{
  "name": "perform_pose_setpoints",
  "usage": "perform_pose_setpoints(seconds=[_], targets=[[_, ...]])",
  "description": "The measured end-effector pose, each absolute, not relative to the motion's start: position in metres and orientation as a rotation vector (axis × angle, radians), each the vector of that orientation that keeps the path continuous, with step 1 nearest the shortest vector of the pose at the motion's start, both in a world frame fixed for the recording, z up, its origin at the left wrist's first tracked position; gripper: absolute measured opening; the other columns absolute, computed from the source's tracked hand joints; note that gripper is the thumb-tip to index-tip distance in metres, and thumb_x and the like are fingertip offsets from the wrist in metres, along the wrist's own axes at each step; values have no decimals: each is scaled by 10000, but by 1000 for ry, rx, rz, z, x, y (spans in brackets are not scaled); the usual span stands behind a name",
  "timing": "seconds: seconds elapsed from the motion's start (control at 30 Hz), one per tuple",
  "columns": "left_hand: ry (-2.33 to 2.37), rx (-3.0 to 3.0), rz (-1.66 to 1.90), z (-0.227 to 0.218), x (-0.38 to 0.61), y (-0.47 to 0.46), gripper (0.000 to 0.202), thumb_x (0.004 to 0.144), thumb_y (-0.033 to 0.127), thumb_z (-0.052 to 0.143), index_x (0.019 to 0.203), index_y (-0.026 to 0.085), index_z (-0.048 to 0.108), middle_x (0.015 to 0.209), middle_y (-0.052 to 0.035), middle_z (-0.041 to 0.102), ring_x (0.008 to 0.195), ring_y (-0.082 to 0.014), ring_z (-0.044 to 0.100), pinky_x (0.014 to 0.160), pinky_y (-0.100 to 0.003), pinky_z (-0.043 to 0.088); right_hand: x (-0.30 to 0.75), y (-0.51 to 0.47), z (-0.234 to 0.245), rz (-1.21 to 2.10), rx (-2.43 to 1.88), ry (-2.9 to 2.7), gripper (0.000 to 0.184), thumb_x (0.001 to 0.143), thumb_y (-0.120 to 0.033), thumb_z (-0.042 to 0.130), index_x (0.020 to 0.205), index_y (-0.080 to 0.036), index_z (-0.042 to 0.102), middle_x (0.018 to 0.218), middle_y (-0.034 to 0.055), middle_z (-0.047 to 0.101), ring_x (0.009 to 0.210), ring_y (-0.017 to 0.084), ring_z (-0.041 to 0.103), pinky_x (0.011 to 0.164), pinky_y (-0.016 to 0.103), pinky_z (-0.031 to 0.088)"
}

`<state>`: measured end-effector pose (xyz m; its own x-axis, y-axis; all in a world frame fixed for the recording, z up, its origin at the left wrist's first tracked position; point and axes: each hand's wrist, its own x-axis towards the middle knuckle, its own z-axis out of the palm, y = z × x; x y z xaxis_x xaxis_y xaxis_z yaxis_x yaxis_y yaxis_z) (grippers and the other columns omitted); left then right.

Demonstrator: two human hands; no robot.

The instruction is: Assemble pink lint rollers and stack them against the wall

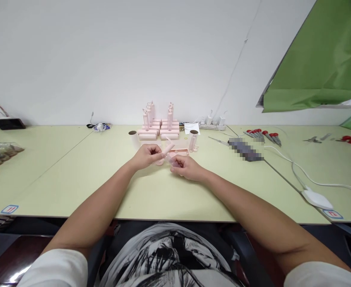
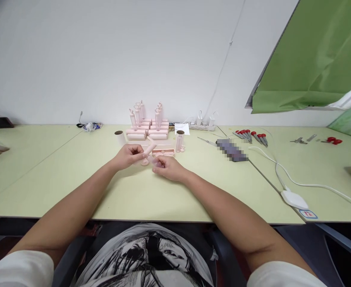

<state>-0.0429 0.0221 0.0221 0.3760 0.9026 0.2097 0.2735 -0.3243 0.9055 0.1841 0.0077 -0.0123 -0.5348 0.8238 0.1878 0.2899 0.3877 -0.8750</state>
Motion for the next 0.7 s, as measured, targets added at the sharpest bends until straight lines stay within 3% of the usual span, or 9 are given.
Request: perform_pose_setpoints(seconds=[0.07, 0.2, 0.33, 0.47, 0.7], targets=[[932, 1727, 887, 23, -44, 22, 325, 734, 454, 718, 713, 161, 578, 573, 24, 511, 489, -80, 429, 480, -225, 313, 185, 8, -12, 971, -969, -2083, 120, 725, -248, 615, 761, -189, 517, 671, -59, 401, 611, 105, 376, 576, 248, 293], [811, 1650, 846, 25, -47, 23, 300, 678, 353, 777, 864, 159, 644, 672, 21, 559, 559, -83, 480, 515, -213, 354, 188, 8, -10, 894, -989, -2144, 116, 650, -164, 523, 699, -202, 425, 675, -52, 361, 627, 111, 345, 584, 255, 269], [705, 1652, 732, 25, -45, 22, 321, 704, 337, 768, 954, 154, 684, 810, -24, 650, 668, -109, 564, 589, -222, 415, 189, 6, -9, 942, -954, -2163, 96, 644, -161, 502, 732, -192, 485, 652, -56, 327, 607, 111, 323, 579, 261, 254], [611, 1627, 536, 25, -43, 18, 354, 746, 327, 757, 1051, 167, 673, 891, -61, 698, 712, -136, 621, 635, -240, 469, 189, 4, -7, 962, -937, -2203, 186, 661, -152, 508, 824, -181, 593, 643, -56, 340, 603, 113, 337, 575, 256, 262], [538, 1568, 220, 22, -45, 17, 478, 742, 326, 786, 1173, 181, 641, 1056, -127, 716, 863, -207, 707, 778, -310, 549, 190, 2, -1, 1009, -919, -2348, 235, 692, -158, 555, 887, -181, 683, 693, -39, 544, 638, 131, 442, 590, 239, 328]])
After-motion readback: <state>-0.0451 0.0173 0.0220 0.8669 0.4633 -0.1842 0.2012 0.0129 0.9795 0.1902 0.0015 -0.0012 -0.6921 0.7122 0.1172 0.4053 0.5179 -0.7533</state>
